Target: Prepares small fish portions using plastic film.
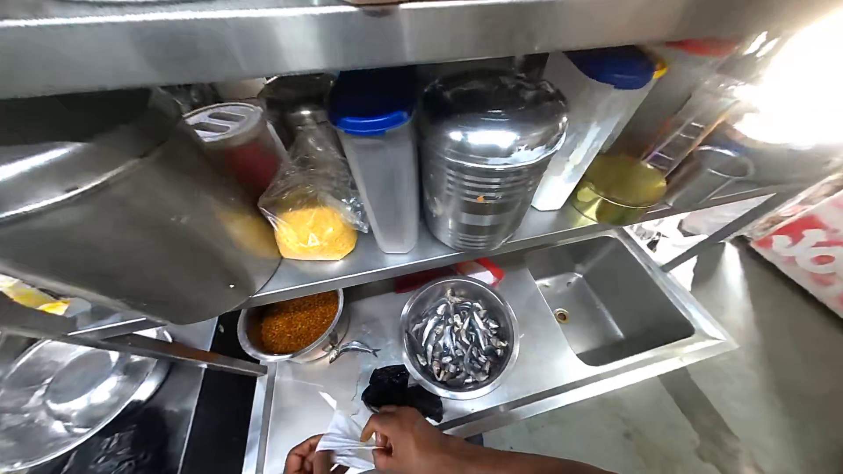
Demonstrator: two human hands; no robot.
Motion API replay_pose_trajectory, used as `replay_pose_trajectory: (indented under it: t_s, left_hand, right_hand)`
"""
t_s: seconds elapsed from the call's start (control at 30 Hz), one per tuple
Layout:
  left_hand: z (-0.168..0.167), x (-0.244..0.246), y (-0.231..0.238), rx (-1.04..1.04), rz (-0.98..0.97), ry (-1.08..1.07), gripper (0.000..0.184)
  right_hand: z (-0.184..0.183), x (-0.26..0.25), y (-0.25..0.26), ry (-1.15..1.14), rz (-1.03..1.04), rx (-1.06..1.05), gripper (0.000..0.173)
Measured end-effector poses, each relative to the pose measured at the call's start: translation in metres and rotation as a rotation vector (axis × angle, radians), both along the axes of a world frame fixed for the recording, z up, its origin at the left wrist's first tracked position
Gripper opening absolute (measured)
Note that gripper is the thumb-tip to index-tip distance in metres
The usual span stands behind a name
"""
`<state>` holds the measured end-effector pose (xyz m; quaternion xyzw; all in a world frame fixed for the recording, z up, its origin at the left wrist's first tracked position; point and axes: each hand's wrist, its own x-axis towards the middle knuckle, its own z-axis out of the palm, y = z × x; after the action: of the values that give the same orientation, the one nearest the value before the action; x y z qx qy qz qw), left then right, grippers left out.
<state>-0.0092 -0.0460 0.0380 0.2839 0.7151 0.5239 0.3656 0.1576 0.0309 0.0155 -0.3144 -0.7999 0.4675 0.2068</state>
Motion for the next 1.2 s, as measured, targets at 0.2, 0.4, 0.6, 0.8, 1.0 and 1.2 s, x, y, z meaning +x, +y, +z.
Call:
replay_pose_trajectory:
  t_s: [0.2,0.4,0.6,0.8,1.0,1.2]
  left_hand:
    - [-0.009,0.059,0.016,0.059,0.264,-0.501,0.024]
    - [-0.017,0.066,0.009,0.296,0.053,-0.394,0.032]
    - [-0.017,0.064,0.003,0.202,0.163,-0.269,0.023]
    - [-0.016,0.065,-0.006,0.180,0.247,-0.228,0.008]
    - [-0.017,0.069,-0.021,0.217,0.344,-0.251,0.007]
    - [-0.027,0.072,-0.032,0.195,0.390,-0.304,0.009]
  right_hand:
    - [-0.007,0.047,0.025,-0.089,-0.041,-0.141,0.020]
    - [-0.007,0.107,0.071,0.007,0.082,-0.510,0.033]
    - [-0.058,0.167,0.136,-0.670,0.015,0.149,0.019]
    - [-0.112,0.164,0.151,-0.911,0.438,0.269,0.039]
    - [-0.118,0.159,0.150,-0.806,0.636,0.514,0.020]
    - [-0.137,0.158,0.152,-0.665,0.592,0.544,0.028]
